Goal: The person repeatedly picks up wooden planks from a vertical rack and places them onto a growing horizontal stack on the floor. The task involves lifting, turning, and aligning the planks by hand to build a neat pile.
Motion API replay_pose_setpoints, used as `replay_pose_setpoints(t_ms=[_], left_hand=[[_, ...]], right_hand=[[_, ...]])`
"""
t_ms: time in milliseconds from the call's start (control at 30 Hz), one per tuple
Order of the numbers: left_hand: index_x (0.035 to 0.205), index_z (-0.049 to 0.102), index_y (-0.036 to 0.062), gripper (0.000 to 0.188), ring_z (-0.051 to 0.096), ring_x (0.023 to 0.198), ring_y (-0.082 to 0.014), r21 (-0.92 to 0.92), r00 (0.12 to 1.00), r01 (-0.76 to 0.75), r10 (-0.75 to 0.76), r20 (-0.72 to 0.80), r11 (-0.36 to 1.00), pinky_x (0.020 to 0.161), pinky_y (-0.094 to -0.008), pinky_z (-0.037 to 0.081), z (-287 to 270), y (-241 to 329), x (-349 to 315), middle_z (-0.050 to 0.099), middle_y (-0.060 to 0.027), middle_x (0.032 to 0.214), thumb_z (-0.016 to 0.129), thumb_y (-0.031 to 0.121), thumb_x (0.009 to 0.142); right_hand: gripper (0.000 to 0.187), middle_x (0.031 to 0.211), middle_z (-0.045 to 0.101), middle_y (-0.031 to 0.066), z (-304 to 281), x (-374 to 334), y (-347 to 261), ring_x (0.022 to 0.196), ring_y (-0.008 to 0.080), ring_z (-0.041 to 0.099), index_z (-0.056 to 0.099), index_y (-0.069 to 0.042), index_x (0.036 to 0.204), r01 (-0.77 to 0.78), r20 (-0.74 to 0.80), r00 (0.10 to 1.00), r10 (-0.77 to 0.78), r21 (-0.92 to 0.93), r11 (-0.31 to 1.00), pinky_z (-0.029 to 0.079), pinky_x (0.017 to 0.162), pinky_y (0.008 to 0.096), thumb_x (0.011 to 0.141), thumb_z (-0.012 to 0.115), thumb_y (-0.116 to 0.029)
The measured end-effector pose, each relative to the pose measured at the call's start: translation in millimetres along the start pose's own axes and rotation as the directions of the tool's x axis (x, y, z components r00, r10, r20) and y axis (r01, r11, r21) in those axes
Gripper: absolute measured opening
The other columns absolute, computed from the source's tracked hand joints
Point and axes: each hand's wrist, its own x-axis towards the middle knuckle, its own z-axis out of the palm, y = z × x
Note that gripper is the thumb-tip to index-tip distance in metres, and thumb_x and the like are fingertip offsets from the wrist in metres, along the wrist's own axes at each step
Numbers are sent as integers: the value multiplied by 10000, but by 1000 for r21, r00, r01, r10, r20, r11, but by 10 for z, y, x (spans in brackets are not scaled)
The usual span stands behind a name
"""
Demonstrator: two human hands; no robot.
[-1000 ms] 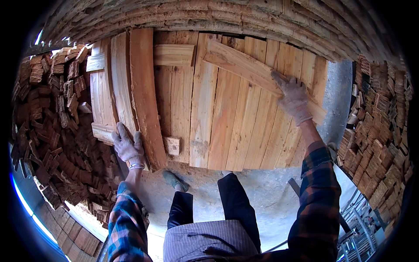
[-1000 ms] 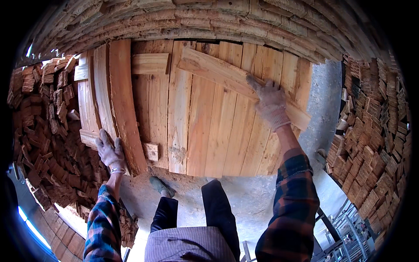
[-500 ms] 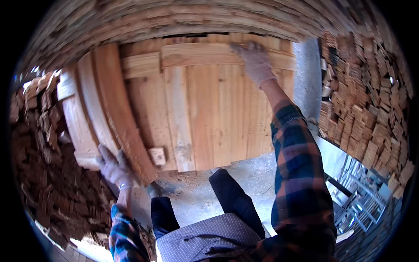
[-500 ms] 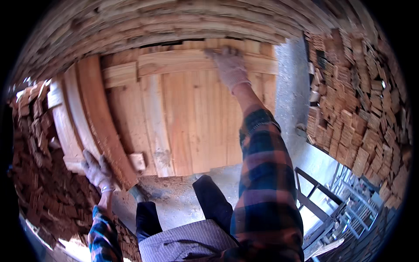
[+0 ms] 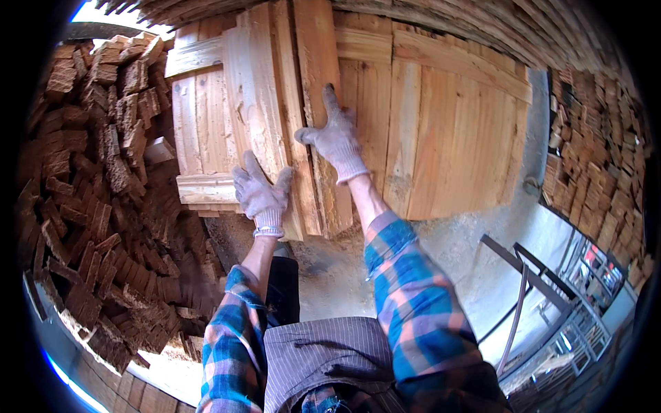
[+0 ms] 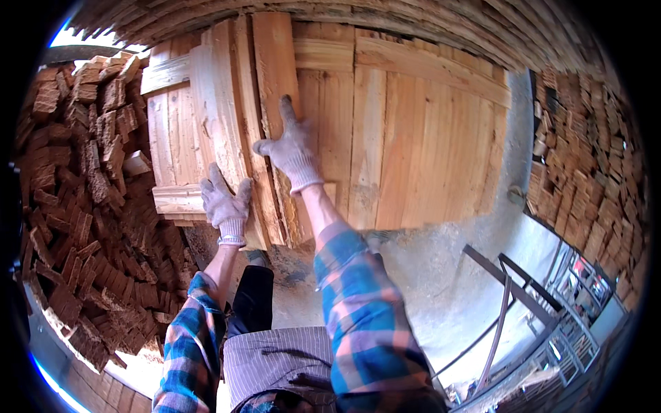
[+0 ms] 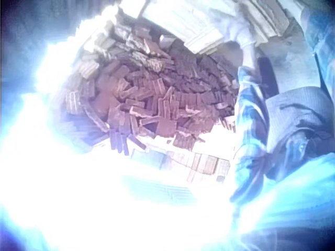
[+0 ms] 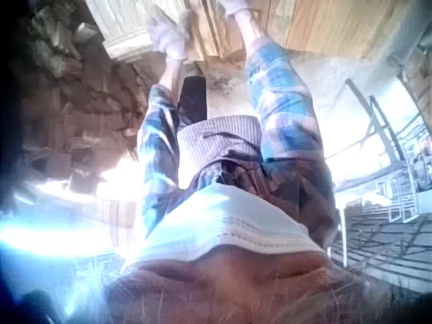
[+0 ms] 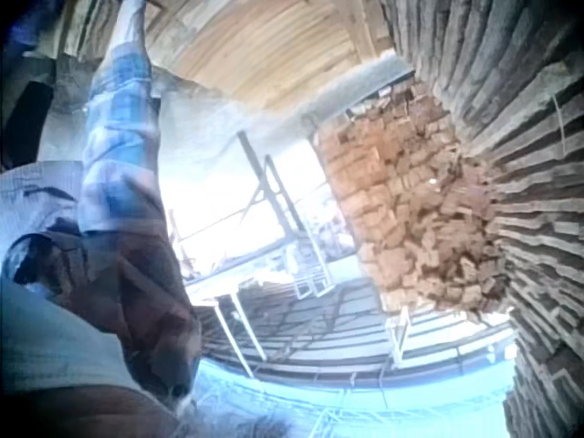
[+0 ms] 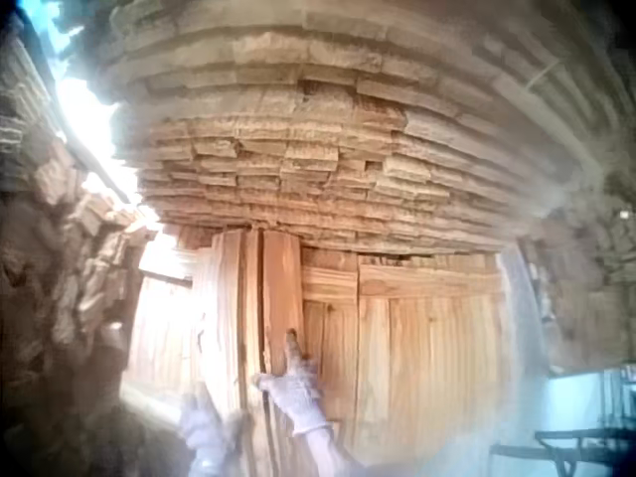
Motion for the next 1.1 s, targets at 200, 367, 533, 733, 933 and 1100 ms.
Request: replay_pose_setpoints(t_ms=[200,367,533,733,933,1100], left_hand=[[1468,181,160,1000,357,1271,-433,-83,997,2,-9,-75,997,1035,-487,327,16,185,-13,320,-280,1409,579,694,722],[1481,126,229,935,374,1262,-417,213,980,52,-8,-200,976,1010,-496,355,327,57,-18,333,-204,1434,415,759,767],[1451,258,182,788,448,1170,-388,120,956,-63,94,-278,991,981,-468,372,241,111,1,448,-201,1314,549,569,829],[1402,351,60,634,429,1219,-348,-19,981,15,-18,-196,1000,1012,-391,346,68,266,-35,411,-202,1378,609,311,880],[1396,348,16,616,393,1249,-365,1,959,-135,130,-253,991,1038,-381,309,175,325,-70,428,-223,1360,569,309,902],[1391,368,35,652,418,1201,-383,-83,951,-167,139,-277,982,1024,-401,316,181,300,-60,430,-225,1351,564,403,891]], right_hand=[[1091,1336,354,348,-947,-357,342,1246,455,388,153,-130,1471,109,108,991,-83,-262,959,375,1025,442,593,796,-209],[904,1206,462,222,-2300,-1110,1196,1150,384,452,252,-195,1444,123,190,978,83,-853,507,383,990,454,664,701,-108],[683,1222,473,197,-2526,-1100,2303,1168,382,450,301,-326,1420,305,297,952,-67,-933,193,373,992,454,823,535,-90],[789,1279,442,194,-2458,-1112,2497,1186,371,433,329,-341,1407,328,329,943,-47,-900,287,357,998,488,724,671,-142],[616,1218,480,206,-2427,-1200,2470,1145,380,468,339,-386,1393,284,264,959,-105,-894,348,364,988,488,856,483,-123],[530,1140,510,194,-2510,-1166,2663,1101,378,489,413,-396,1348,276,214,952,-220,-910,309,393,950,479,889,423,-130]])
